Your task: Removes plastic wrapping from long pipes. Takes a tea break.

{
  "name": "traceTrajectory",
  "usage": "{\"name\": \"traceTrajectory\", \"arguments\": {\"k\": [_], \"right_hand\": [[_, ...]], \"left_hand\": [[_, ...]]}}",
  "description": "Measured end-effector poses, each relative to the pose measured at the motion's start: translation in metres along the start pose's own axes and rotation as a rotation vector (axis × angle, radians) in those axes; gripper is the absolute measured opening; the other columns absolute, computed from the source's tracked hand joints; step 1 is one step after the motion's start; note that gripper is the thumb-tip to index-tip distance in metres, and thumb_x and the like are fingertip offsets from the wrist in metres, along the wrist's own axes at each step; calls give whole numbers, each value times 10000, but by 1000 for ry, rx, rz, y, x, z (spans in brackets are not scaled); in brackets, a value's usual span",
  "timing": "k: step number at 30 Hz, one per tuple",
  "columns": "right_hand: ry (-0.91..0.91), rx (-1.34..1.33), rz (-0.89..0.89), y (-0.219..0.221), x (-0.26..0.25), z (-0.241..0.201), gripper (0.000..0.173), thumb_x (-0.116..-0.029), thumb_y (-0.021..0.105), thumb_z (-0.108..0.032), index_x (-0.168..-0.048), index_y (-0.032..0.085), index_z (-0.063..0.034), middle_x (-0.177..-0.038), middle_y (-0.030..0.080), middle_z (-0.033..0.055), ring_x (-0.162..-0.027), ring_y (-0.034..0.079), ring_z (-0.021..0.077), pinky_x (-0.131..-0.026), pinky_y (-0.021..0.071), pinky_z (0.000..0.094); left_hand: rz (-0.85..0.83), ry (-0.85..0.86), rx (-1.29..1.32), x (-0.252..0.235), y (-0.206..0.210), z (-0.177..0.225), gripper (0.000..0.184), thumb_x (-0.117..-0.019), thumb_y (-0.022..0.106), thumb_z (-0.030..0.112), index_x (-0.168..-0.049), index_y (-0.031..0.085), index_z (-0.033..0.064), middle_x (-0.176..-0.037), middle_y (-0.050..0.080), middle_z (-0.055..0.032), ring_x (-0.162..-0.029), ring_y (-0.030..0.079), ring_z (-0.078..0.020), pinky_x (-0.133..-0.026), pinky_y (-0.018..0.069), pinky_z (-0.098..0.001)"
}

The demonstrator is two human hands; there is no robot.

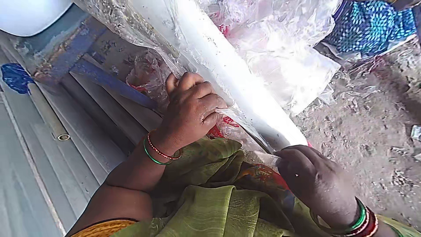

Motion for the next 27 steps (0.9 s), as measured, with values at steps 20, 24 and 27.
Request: {"name": "traceTrajectory", "arguments": {"k": [20, 24, 27], "right_hand": [[-126, 54, 7, 6, 3, -15, 222, -973, 469, -79, -772, 556, -42, -629, 560, 116, -527, 576, 282, -431, 389, 365], [-115, 59, 20, 6, 4, -15, 220, -969, 478, -65, -765, 555, -41, -627, 551, 115, -520, 564, 279, -429, 382, 361], [-110, 66, 22, 7, 4, -15, 228, -974, 474, -66, -761, 552, -40, -626, 547, 116, -519, 561, 279, -428, 378, 362]], "left_hand": [[17, -118, 61, -2, 3, 6, 389, -921, 681, 457, -958, 720, 72, -881, 704, -103, -961, 587, -299, -903, 400, -420], [-69, -168, 5, -4, -1, 12, 413, -884, 701, 487, -939, 751, 81, -894, 652, -119, -1016, 550, -339, -903, 393, -444], [-89, -167, -9, -5, 0, 12, 393, -872, 723, 479, -919, 748, 89, -892, 633, -114, -1010, 540, -341, -891, 384, -449]]}}
Point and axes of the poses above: each hand's wrist, its own x-axis away from the middle knuckle, its own y-axis out of the palm, z = x × y, the point moved 3 cm from there along -x, towards the middle knuckle
